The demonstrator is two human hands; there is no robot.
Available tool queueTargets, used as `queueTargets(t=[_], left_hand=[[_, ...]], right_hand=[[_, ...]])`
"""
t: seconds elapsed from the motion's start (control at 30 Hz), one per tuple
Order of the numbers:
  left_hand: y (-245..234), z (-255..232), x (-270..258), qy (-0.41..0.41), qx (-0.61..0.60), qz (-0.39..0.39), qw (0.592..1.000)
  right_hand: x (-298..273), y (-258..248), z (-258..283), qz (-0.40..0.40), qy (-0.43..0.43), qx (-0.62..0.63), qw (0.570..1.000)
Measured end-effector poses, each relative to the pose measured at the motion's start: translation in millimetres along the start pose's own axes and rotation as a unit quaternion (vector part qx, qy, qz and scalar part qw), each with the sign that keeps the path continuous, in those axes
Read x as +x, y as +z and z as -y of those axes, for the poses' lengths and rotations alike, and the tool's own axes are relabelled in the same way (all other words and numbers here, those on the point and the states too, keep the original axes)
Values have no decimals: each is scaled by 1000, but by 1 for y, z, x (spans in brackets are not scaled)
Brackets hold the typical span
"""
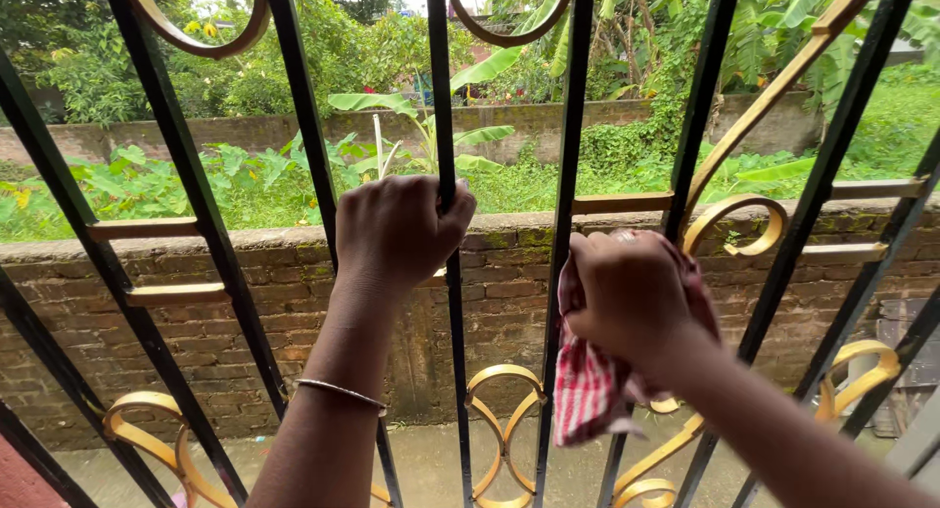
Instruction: The person wipes the vertical bars and ornate gold-colored elements of a balcony grill using a red and white cloth, then wipes along the metal horizontal track at the bottom.
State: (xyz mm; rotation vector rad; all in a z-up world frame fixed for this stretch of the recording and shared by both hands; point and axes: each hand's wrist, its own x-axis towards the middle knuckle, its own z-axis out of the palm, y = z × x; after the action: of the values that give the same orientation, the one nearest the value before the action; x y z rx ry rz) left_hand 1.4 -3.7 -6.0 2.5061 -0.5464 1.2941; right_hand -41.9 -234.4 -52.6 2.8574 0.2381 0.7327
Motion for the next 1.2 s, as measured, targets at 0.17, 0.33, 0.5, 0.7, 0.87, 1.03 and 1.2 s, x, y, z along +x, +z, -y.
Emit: queueTargets(t=[0.17,0.33,0.5,0.7,0.87,1.03,1.2], left_hand=[[0,-1,-1,-12,1,15,1000],[5,-1,-2,5,11,-49,999],[5,1,-3,-2,26,-43,999],[5,3,-3,5,36,-39,999],[7,5,-4,14,42,-30,999],[6,5,-1,-20,66,26,997],[3,2,0,-12,34,9,999]], right_hand=[[-60,65,17,-328,-65,179,925],[-82,75,6,-241,-86,244,935],[-22,20,-11,-439,-79,170,879],[26,12,27,-400,-41,94,911],[3,7,-10,-373,-5,50,927],[-13,-3,-45,-408,-35,106,906],[-15,25,-65,-443,84,35,892]])
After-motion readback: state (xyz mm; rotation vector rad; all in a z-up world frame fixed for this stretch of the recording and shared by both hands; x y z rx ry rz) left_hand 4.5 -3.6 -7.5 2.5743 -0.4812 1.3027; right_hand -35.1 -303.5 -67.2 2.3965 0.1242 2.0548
